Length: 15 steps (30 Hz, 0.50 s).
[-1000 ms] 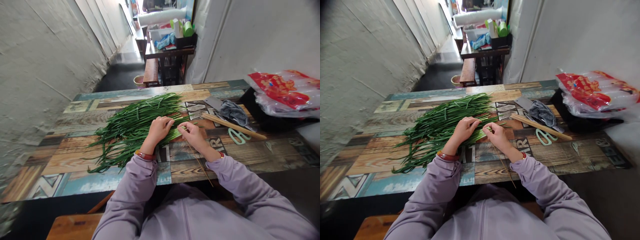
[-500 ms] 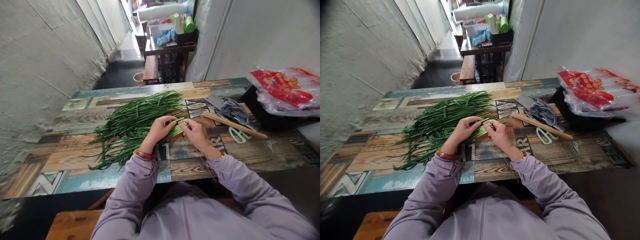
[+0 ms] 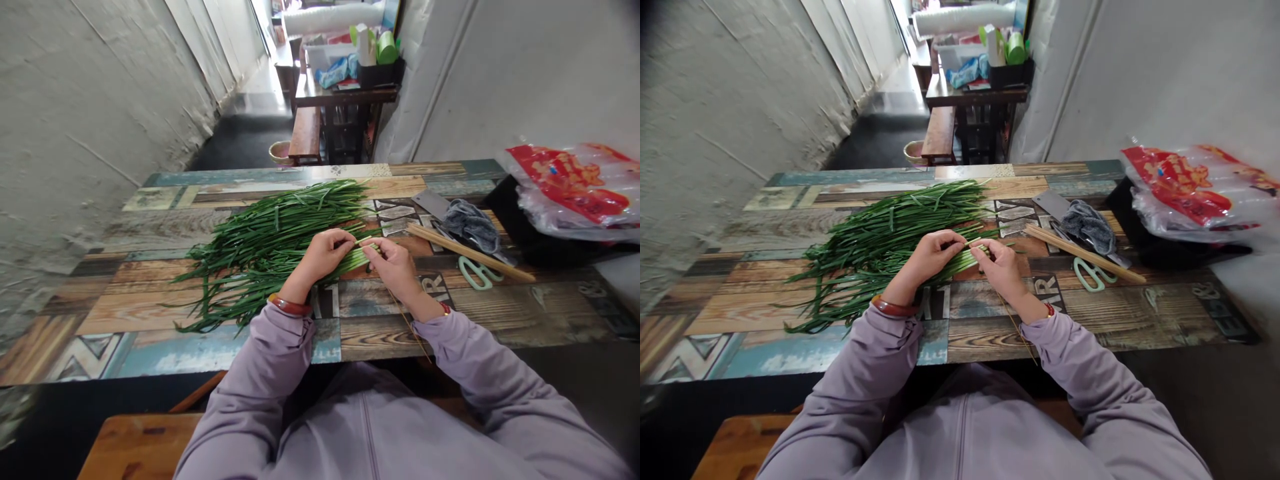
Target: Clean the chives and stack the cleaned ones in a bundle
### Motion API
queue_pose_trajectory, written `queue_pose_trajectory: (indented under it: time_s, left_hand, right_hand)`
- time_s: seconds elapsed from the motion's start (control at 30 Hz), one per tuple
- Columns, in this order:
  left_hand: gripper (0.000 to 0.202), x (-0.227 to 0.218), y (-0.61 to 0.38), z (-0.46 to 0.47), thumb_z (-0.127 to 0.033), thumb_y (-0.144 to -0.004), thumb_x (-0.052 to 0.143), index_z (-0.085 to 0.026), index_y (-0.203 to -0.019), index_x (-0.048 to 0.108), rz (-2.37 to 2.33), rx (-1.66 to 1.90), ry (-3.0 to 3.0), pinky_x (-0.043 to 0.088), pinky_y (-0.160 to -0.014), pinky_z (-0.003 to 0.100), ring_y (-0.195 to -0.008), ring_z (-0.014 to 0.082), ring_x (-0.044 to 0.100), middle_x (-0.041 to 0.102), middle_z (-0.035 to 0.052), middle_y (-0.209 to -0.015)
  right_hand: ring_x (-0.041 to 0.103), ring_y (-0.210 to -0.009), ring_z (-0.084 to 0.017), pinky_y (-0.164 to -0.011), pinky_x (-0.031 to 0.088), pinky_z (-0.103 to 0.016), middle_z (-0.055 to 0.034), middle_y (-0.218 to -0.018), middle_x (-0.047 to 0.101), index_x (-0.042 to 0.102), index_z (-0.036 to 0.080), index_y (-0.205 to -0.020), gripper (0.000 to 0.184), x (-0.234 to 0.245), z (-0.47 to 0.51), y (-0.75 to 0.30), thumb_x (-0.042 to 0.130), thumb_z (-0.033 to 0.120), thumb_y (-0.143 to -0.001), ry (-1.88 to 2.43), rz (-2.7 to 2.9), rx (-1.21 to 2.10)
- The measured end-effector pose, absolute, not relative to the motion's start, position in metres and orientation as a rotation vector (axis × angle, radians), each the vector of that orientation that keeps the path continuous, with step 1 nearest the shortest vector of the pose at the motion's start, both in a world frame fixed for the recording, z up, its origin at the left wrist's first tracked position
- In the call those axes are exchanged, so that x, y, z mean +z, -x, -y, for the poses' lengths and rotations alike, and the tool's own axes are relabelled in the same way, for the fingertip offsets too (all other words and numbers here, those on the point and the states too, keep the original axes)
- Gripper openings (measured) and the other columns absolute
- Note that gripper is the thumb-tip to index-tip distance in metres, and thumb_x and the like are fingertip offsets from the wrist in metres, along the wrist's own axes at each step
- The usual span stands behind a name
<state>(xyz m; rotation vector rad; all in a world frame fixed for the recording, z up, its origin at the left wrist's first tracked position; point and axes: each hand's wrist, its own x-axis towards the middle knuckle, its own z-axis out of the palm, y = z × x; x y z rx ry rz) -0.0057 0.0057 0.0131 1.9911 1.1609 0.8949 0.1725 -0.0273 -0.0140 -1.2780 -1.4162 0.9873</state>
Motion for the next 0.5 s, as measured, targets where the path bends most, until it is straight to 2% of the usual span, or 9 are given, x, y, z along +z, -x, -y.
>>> queue_pose_trajectory:
  time_s: [0.5]
  left_hand:
    - [0.018, 0.0101, 0.0042, -0.0054, -0.022, -0.086, 0.058, -0.014, -0.085, 0.073, -1.131, 0.944, -1.877, 0.050, -0.076, 0.025, -0.082, 0.0155, 0.065, 0.074, 0.0048, -0.086]
  right_hand:
    - [0.052, -0.051, -0.011, -0.051, 0.039, -0.024, 0.0025, -0.062, 0.060, 0.073, 0.017, -0.096, 0.030, -0.0119, 0.0287, -0.1717, 0.061, 0.042, -0.083, 1.291, 1.432, 1.003]
